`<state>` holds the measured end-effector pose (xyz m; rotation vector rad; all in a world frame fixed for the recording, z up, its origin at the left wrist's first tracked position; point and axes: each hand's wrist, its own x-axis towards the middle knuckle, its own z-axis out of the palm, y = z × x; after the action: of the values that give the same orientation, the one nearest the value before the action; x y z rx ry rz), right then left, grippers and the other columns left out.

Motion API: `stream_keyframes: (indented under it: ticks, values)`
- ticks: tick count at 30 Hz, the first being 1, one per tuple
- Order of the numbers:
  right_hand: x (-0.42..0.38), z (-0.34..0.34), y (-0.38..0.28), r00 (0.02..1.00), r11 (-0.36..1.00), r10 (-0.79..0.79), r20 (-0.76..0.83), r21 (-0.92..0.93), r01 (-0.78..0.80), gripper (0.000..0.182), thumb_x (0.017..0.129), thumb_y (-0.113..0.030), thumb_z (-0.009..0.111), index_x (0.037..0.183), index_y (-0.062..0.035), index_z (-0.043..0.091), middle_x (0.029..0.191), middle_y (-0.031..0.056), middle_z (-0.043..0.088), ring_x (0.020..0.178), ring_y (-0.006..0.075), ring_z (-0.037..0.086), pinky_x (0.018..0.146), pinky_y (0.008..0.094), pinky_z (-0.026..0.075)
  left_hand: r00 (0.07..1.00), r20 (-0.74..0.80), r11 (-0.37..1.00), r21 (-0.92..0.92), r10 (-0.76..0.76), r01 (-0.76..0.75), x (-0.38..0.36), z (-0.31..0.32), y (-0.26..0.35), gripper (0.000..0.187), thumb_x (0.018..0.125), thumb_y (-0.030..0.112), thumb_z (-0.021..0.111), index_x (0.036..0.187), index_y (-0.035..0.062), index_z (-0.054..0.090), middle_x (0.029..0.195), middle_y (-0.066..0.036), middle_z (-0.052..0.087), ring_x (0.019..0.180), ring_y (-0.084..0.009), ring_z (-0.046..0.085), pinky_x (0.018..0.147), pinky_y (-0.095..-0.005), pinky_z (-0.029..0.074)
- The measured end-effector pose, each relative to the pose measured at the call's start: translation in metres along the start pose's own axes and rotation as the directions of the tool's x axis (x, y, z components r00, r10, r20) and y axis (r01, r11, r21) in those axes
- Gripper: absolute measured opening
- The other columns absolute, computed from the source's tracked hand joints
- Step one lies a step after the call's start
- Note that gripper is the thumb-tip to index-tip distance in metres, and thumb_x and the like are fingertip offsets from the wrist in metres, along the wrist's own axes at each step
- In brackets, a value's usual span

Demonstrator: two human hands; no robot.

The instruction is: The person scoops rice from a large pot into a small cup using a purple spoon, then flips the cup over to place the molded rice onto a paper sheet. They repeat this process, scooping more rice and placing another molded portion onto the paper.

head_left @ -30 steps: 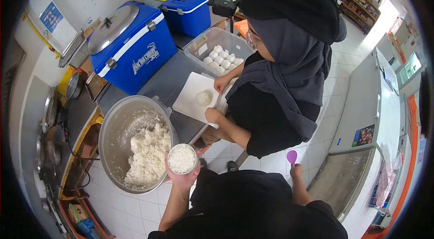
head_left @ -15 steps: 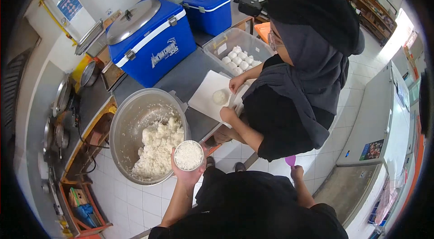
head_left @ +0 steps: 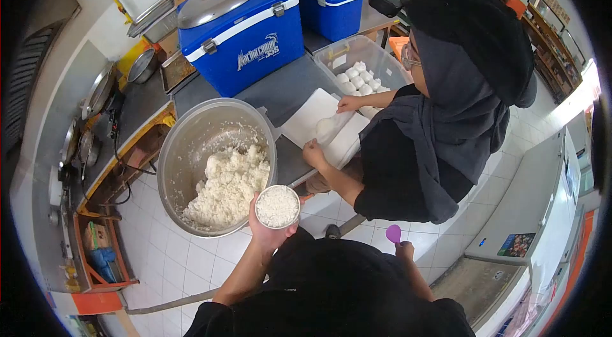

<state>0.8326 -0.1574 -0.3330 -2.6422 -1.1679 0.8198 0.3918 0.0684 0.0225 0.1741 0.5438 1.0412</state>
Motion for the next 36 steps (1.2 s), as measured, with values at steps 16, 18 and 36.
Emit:
stream_keyframes:
  ticks: [16, 18, 36]
  values:
    - [0.017, 0.018, 0.03, 1.0, 0.999, -0.005, 0.01, -0.036, 0.005, 0.04, 0.087, -0.039, 0.073, 0.079, 0.0001, 0.076, 0.079, 0.0214, 0.074, 0.079, 0.0373, 0.074, 0.076, 0.0461, 0.057, 0.996, 0.049, 0.996, 0.048, -0.078, 0.076, 0.016, -0.006, -0.01, 0.083, 0.097, 0.073, 0.025, 0.129, 0.0039, 0.058, 0.114, -0.023, 0.069, 0.056, -0.0284, 0.064, 0.042, -0.033, 0.047]
    - [0.008, 0.007, 0.022, 0.999, 1.0, 0.029, 0.021, -0.008, -0.029, 0.04, 0.087, -0.039, 0.073, 0.079, -0.0002, 0.076, 0.079, 0.0212, 0.074, 0.079, 0.0367, 0.074, 0.076, 0.0458, 0.057, 0.996, 0.052, 0.996, 0.053, -0.079, 0.076, 0.016, -0.004, -0.011, 0.083, 0.097, 0.072, 0.025, 0.129, 0.0036, 0.058, 0.113, -0.023, 0.069, 0.056, -0.0283, 0.065, 0.042, -0.0329, 0.047]
    - [0.009, -0.003, 0.012, 0.993, 0.998, 0.032, 0.113, 0.046, -0.038, 0.046, 0.09, -0.046, 0.071, 0.079, -0.0011, 0.074, 0.081, 0.0221, 0.073, 0.08, 0.0405, 0.071, 0.074, 0.0489, 0.054, 0.994, 0.084, 0.996, 0.053, -0.074, 0.069, 0.018, -0.004, -0.013, 0.078, 0.099, 0.069, 0.025, 0.13, 0.0065, 0.06, 0.112, -0.025, 0.071, 0.055, -0.0285, 0.063, 0.042, -0.0318, 0.044]
